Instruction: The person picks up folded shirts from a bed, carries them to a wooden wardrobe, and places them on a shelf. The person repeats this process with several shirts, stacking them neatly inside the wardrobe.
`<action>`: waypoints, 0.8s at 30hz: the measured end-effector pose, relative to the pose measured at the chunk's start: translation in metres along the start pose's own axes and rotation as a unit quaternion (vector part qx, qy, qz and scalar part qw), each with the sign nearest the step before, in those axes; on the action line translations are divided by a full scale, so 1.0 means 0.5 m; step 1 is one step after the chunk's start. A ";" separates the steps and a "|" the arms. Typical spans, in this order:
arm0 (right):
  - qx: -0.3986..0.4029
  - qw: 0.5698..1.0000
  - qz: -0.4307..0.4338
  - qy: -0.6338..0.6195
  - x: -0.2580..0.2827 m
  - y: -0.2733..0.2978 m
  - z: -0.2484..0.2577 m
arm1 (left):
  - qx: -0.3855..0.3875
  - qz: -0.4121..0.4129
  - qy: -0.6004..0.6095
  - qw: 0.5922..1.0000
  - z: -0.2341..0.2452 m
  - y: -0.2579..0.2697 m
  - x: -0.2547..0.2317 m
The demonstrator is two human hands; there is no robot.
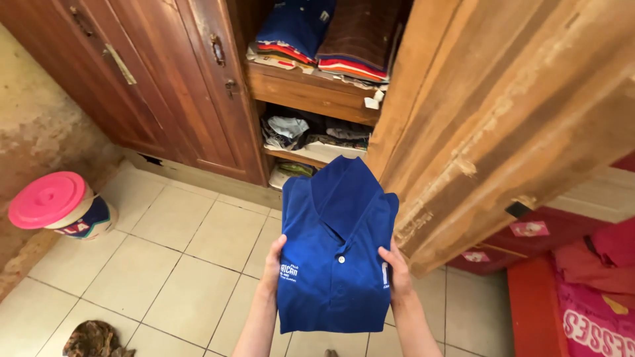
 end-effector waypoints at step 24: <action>-0.051 0.998 0.037 0.030 -0.116 -0.319 -0.266 | 0.002 0.002 -0.128 0.992 0.034 -0.165 -0.438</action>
Point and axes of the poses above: each hand's wrist, its own y-axis away from the middle knuckle, its own z-axis out of the back of the hand, x = y × z, the point moved 2 cm from there along -y, towards the middle knuckle, and after that the axes turned 4 degrees about -z, right-handed, at the moved point
